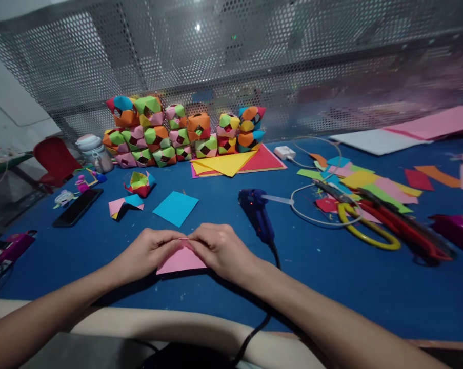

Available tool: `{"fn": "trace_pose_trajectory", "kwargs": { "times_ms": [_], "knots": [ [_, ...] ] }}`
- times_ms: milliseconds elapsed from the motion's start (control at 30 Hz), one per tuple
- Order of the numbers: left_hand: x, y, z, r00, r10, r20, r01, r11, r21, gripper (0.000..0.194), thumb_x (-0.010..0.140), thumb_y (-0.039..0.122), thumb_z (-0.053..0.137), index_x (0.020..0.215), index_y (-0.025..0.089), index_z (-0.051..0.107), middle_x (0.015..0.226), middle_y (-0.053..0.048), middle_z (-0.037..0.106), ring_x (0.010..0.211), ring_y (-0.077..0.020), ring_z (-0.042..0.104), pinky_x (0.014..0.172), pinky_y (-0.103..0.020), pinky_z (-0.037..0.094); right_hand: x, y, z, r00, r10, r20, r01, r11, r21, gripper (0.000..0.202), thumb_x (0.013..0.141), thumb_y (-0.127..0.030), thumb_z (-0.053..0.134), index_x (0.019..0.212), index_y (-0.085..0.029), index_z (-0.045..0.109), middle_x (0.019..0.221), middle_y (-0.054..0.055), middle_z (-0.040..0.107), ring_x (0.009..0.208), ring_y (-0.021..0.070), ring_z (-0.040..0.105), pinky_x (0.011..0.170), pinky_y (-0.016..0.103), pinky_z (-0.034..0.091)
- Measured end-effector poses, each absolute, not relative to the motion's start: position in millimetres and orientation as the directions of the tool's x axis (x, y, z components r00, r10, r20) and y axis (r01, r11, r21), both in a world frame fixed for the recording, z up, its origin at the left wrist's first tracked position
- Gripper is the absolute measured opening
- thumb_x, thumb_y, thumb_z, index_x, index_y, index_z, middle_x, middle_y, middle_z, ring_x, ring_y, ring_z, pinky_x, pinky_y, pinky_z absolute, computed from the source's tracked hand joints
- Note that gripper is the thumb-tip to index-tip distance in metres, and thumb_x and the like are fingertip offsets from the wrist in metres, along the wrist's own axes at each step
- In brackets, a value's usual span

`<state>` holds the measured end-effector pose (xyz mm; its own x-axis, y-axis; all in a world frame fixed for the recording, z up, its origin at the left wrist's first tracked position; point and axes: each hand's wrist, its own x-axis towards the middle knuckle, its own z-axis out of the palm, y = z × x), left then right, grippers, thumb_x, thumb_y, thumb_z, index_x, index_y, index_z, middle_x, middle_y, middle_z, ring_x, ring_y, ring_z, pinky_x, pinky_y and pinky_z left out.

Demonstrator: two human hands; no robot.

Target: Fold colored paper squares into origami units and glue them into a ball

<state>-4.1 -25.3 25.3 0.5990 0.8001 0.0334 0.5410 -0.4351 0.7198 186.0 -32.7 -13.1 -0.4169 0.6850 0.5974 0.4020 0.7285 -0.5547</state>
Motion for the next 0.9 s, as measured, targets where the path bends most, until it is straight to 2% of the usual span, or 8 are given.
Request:
{"fn": "trace_pose_trajectory", "kwargs": {
  "times_ms": [167,300,433,567,633,700,800,900],
  "knots": [
    [-10.8,-19.8,29.5,0.662,0.749,-0.027,0.497,-0.412,0.764,0.029,0.089,0.026,0.044,0.107,0.022,0.066,0.105,-0.002,0.069,0.093,-0.0172,0.063,0.080,-0.025,0.046,187.4,-32.3,-13.5,-0.437,0.685,0.583,0.390,0.728,-0.563,0.018,0.087,-0.020,0.053,0.083,-0.013,0.069,0.067,0.005,0.067,0.058,0.0110,0.058,0.053,0.022,0.042],
    [-12.8,-18.6,31.0,0.680,0.733,-0.008,0.494,-0.450,0.744,0.030,0.090,0.024,0.042,0.110,0.025,0.064,0.110,-0.002,0.067,0.097,-0.0159,0.062,0.085,-0.026,0.045,188.7,-31.0,-14.7,-0.438,0.684,0.584,0.385,0.730,-0.565,0.018,0.086,-0.020,0.053,0.083,-0.013,0.069,0.067,0.005,0.067,0.058,0.0110,0.058,0.053,0.022,0.042],
    [-8.9,-21.1,27.6,0.625,0.781,0.016,0.572,-0.472,0.671,0.026,0.085,0.023,0.049,0.104,0.021,0.066,0.097,-0.002,0.070,0.080,-0.0141,0.063,0.069,-0.022,0.046,186.2,-30.9,-16.8,-0.463,0.669,0.582,0.419,0.744,-0.521,0.021,0.088,-0.021,0.051,0.081,-0.013,0.069,0.066,0.005,0.066,0.057,0.0110,0.057,0.052,0.022,0.041],
    [-4.3,-22.0,20.3,0.518,0.845,0.135,0.617,-0.478,0.625,0.016,0.081,0.020,0.052,0.083,0.016,0.068,0.075,-0.001,0.069,0.062,-0.0109,0.058,0.057,-0.020,0.041,182.2,-31.7,-15.9,-0.450,0.688,0.569,0.436,0.725,-0.533,0.016,0.085,-0.022,0.054,0.084,-0.013,0.067,0.071,0.006,0.068,0.061,0.0128,0.060,0.056,0.023,0.045],
    [-3.2,-21.9,17.9,0.449,0.872,0.197,0.634,-0.466,0.617,0.016,0.080,0.018,0.051,0.079,0.016,0.067,0.069,0.000,0.067,0.058,-0.0099,0.054,0.054,-0.020,0.038,181.8,-31.8,-14.0,-0.384,0.729,0.566,0.457,0.683,-0.570,0.014,0.083,-0.023,0.057,0.090,-0.014,0.066,0.079,0.006,0.069,0.068,0.0145,0.063,0.061,0.024,0.047],
    [-2.1,-21.9,17.1,0.410,0.884,0.224,0.637,-0.453,0.624,0.015,0.079,0.018,0.051,0.078,0.016,0.066,0.067,0.000,0.065,0.057,-0.0096,0.053,0.054,-0.020,0.037,182.4,-31.7,-12.5,-0.340,0.757,0.559,0.479,0.650,-0.590,0.012,0.083,-0.020,0.056,0.089,-0.015,0.065,0.079,0.005,0.070,0.068,0.0145,0.063,0.062,0.024,0.048],
    [0.0,-22.7,17.3,0.442,0.875,0.200,0.607,-0.455,0.651,0.014,0.080,0.021,0.052,0.078,0.017,0.066,0.068,0.000,0.065,0.059,-0.0100,0.053,0.055,-0.020,0.037,183.0,-31.2,-12.1,-0.382,0.732,0.564,0.477,0.679,-0.558,0.015,0.085,-0.015,0.049,0.081,-0.015,0.064,0.072,0.004,0.068,0.063,0.0135,0.061,0.058,0.024,0.046],
    [1.2,-23.0,17.0,0.462,0.865,0.195,0.592,-0.465,0.658,0.015,0.080,0.022,0.053,0.075,0.017,0.065,0.067,0.000,0.065,0.059,-0.0102,0.052,0.055,-0.021,0.037,181.8,-31.4,-12.3,-0.386,0.718,0.580,0.451,0.695,-0.560,0.014,0.086,-0.016,0.049,0.085,-0.016,0.063,0.075,0.004,0.068,0.067,0.0138,0.062,0.061,0.024,0.046]
  ]
}}
